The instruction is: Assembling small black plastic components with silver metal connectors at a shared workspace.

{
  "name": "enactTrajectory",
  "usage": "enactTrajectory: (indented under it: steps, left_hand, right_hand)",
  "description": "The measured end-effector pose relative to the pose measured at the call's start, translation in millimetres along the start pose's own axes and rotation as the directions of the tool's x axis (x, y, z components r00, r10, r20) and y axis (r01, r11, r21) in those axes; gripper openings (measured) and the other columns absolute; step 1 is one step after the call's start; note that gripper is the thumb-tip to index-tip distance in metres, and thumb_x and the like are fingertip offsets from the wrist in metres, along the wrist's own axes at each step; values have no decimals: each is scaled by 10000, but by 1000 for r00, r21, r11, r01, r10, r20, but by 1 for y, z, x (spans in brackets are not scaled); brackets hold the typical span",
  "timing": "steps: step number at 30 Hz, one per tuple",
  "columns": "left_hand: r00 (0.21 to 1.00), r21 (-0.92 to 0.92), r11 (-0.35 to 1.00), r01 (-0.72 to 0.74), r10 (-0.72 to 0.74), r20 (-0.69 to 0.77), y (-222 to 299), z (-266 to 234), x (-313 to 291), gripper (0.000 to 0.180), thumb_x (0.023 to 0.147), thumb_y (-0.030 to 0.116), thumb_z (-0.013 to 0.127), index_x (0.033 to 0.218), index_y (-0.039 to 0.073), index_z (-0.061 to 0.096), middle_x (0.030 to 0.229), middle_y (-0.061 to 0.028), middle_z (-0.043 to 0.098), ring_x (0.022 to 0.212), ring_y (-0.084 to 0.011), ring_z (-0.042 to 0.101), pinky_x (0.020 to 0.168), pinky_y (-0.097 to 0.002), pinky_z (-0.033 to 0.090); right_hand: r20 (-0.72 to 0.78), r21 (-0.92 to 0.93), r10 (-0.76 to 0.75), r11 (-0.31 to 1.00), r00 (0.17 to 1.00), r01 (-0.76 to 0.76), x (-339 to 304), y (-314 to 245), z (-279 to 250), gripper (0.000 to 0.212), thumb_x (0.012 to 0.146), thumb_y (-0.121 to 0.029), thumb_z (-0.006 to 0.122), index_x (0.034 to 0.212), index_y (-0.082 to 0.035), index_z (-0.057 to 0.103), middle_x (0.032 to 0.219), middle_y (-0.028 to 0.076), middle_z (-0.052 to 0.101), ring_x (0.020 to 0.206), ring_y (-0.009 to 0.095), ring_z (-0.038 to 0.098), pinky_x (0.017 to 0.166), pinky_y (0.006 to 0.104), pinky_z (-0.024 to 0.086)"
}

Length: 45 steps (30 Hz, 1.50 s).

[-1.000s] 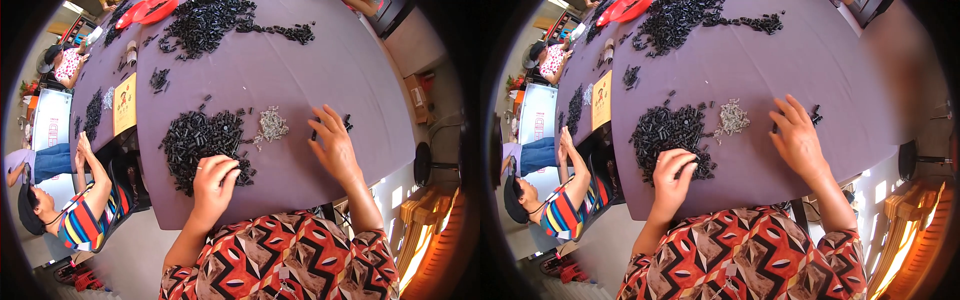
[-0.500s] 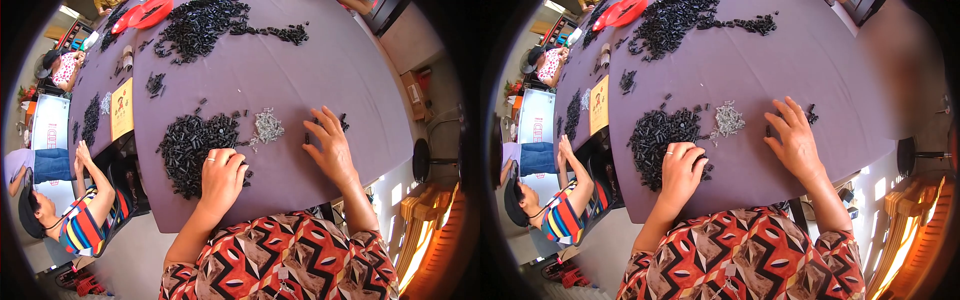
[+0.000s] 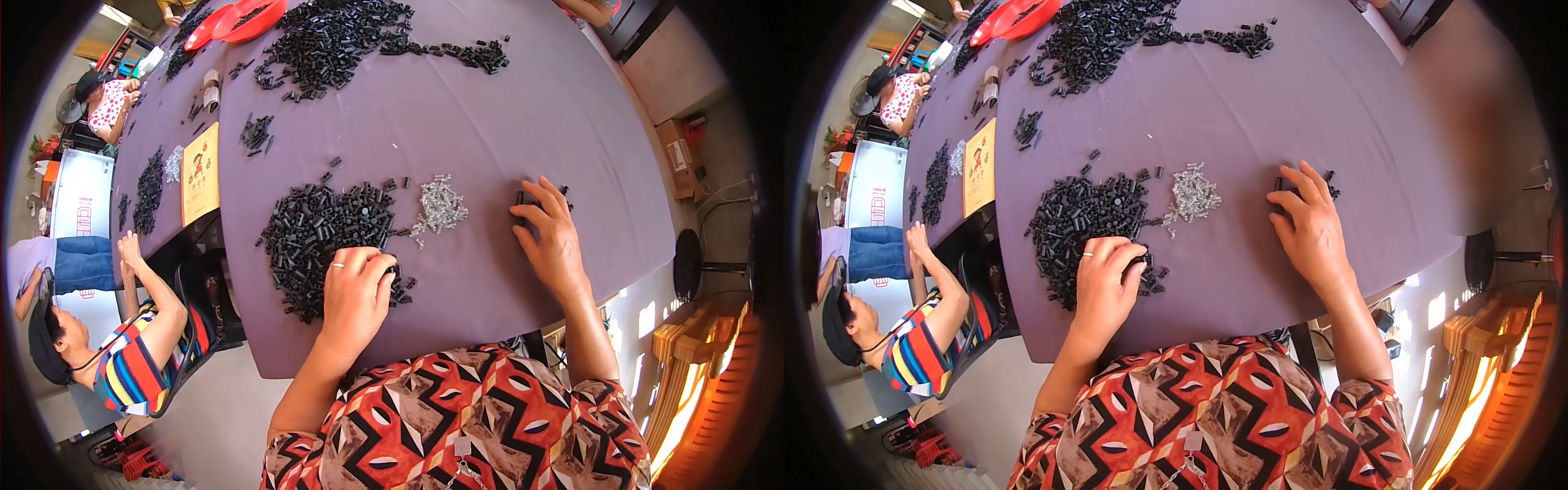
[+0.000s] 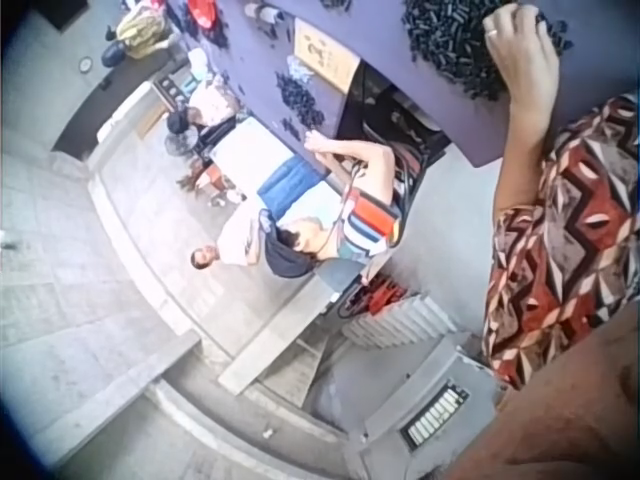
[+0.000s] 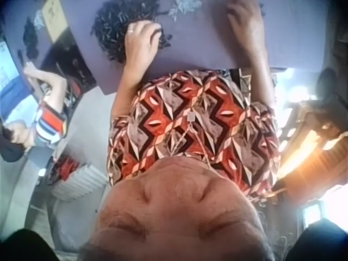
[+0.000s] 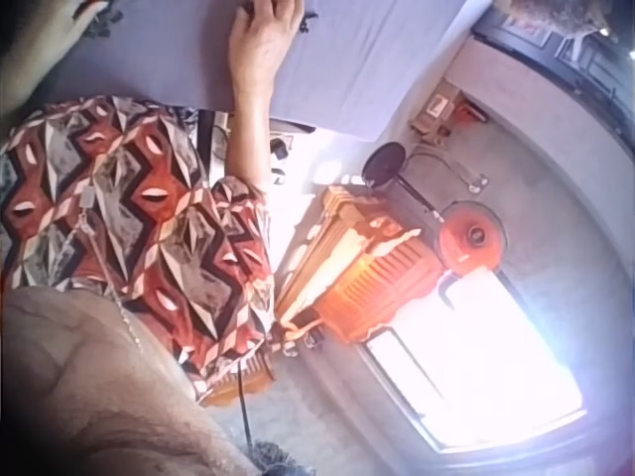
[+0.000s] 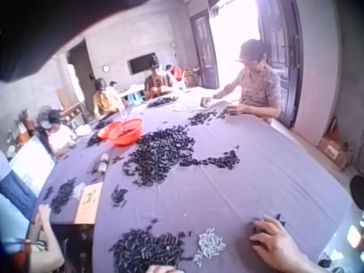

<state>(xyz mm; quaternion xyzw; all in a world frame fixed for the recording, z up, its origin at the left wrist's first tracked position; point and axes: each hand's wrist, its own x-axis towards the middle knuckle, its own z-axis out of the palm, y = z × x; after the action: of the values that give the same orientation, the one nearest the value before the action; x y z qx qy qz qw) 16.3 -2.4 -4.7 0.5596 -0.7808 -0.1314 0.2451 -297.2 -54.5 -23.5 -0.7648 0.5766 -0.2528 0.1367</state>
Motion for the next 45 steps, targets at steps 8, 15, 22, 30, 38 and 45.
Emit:
enactTrajectory:
  steps: [8, 15, 22, 30, 38, 45]
  left_hand:
    - [997, 19, 998, -58, 57, 55, 3, -1, 4, 189, 828, 78, 738, 1016, 92, 716, 1049, -53, 621, 1018, -287, 573, 861, -418, 457]
    - [996, 46, 996, -79, 77, 51, 4, 4, 6, 210, 782, 92, 804, 979, 83, 732, 1026, -51, 640, 1000, -280, 586, 864, -409, 468]
    - [998, 34, 998, -56, 55, 30, 0, 5, 4, 174, 777, 138, 823, 887, 84, 698, 981, -42, 633, 971, -275, 585, 846, -413, 464]
    - [995, 37, 995, -92, 91, 35, 0, 6, 10, 152, 812, 137, 788, 904, 90, 677, 985, -51, 613, 976, -279, 578, 836, -413, 450]
    - [996, 46, 995, -85, 86, -17, 4, 6, 25, 220, 867, 133, 733, 1076, 75, 700, 1053, -85, 640, 1012, -305, 590, 860, -427, 469]
    - [989, 79, 987, -139, 135, 55, 10, 12, 25, 262, 841, 148, 740, 1085, 65, 690, 1051, -78, 641, 1013, -296, 592, 872, -427, 472]
  right_hand:
    - [20, 118, -242, 964, 970, 238, 7, -31, 4, 257, 768, -3, 772, 1016, -49, 727, 1389, 145, 594, 1382, 414, 481, 1090, 501, 469]
    - [74, 128, -465, 882, 882, 454, 18, -66, 38, 278, 775, -61, 765, 1052, -62, 735, 1409, 147, 575, 1401, 405, 460, 1107, 520, 449]
    - [38, 178, -444, 885, 895, 431, 11, -59, 41, 193, 826, -113, 709, 998, -28, 730, 1398, 169, 579, 1426, 414, 430, 1140, 566, 408]
    - [57, 115, -483, 873, 874, 475, 28, -72, 47, 189, 769, -96, 763, 944, -42, 718, 1421, 150, 567, 1449, 415, 411, 1122, 566, 424]
    - [-42, 35, -601, 797, 798, 603, 30, -69, 66, 150, 795, -152, 685, 886, -34, 681, 1353, 151, 604, 1405, 396, 465, 1044, 531, 470]
    - [-25, 43, -528, 848, 849, 529, 21, -69, 64, 159, 826, -165, 706, 951, -67, 708, 1347, 114, 604, 1389, 355, 464, 987, 474, 480]
